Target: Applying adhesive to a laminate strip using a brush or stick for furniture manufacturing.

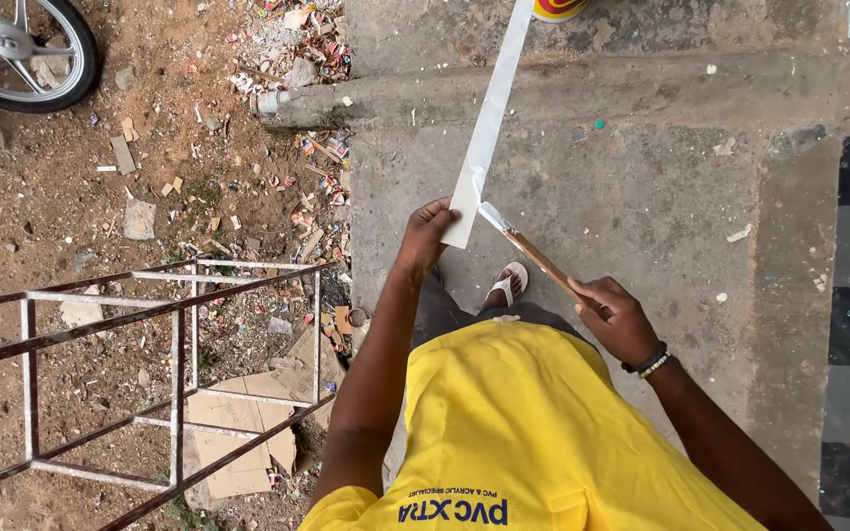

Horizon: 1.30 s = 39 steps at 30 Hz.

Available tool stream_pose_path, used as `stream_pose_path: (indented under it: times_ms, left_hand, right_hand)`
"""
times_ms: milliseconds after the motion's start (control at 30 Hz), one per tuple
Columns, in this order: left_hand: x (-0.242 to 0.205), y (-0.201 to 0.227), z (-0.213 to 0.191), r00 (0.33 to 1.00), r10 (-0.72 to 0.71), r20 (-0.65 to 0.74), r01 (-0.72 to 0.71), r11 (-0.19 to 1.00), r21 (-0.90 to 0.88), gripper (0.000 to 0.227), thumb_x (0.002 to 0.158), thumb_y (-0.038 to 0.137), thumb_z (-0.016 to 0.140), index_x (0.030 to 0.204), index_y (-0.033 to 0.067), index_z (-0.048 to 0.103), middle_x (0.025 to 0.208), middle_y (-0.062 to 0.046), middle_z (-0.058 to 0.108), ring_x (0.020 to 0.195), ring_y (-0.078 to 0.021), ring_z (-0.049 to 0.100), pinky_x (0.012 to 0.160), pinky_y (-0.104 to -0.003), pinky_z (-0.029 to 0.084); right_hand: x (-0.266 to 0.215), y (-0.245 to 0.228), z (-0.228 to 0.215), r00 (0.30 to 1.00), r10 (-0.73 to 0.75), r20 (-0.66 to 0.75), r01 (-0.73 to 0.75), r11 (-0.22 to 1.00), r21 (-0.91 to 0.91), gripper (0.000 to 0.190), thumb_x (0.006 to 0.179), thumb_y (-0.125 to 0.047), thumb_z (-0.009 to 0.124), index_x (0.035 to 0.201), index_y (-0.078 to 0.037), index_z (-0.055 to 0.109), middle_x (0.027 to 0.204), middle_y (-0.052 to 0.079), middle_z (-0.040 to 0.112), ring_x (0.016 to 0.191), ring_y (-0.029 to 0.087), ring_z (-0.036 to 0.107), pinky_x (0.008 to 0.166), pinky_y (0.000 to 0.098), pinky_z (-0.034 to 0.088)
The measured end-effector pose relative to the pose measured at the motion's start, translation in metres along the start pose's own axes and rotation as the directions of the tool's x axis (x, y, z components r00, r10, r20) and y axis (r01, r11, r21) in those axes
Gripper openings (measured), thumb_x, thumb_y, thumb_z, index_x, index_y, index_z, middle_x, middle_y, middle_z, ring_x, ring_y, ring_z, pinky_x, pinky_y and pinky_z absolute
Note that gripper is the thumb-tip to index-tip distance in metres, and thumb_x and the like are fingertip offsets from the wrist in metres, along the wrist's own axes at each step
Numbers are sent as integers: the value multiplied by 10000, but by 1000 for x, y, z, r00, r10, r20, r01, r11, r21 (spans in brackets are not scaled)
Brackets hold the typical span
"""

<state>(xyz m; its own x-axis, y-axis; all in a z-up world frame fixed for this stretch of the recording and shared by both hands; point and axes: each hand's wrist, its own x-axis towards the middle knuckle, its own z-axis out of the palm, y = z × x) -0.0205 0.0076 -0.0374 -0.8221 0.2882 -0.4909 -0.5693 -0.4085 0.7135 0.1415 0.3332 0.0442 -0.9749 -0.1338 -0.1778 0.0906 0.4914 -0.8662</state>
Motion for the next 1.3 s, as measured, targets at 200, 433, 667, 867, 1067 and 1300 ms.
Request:
stream_pose_path:
  times_ms: [200,433,667,867,1067,1300]
  left_hand:
    - [-15,-7,8,1000,9,-7,-8,994,109,260,966,52,663,1201,-55,695,1002,-97,743,839,-150,702,778,-300,596]
    - [-35,13,3,997,-23,78,11,988,152,342,944,19,659,1285,-10,658,1044,-59,740,874,-113,695,757,-268,590]
    - [-42,49,-17,992,-60,107,38,980,196,366,955,5,640,1320,-12,653,1077,-55,740,900,-107,688,761,-247,573]
    - [-21,53,-49,974,-110,197,122,991,-50,405,942,-32,564,1342,-30,621,1127,-75,717,941,-132,703,845,-278,604]
    - [-18,60,-76,982,-68,178,72,997,-19,370,961,-26,557,1323,-46,631,1087,-81,720,889,-127,697,819,-266,600]
    - [-20,53,-82,984,-45,175,20,989,144,314,955,5,660,1264,-46,674,977,-49,732,787,-89,646,744,-233,570]
  right_hand:
    - [59,-28,-27,984,180,-12,-180,983,41,459,974,-123,635,1431,-110,598,1051,69,648,807,133,656,654,306,592]
    - [110,-31,-3,965,236,110,-230,971,-70,455,984,-145,611,1438,-112,608,985,70,700,783,148,632,708,321,545]
    - [86,-71,59,988,91,125,-96,995,33,441,962,-131,635,1400,-85,612,1113,93,707,899,156,670,804,327,563]
    - [46,-100,122,989,43,-141,-50,998,-47,457,954,-126,665,1405,-91,597,1185,111,627,949,185,673,800,329,573]
    - [-8,-109,132,976,42,-215,-60,995,-78,474,933,-110,684,1403,-98,629,1121,104,637,982,199,675,804,337,582]
    - [59,-126,96,968,180,-177,-190,981,-44,446,974,-122,639,1418,-111,603,1169,113,664,923,186,694,753,330,580]
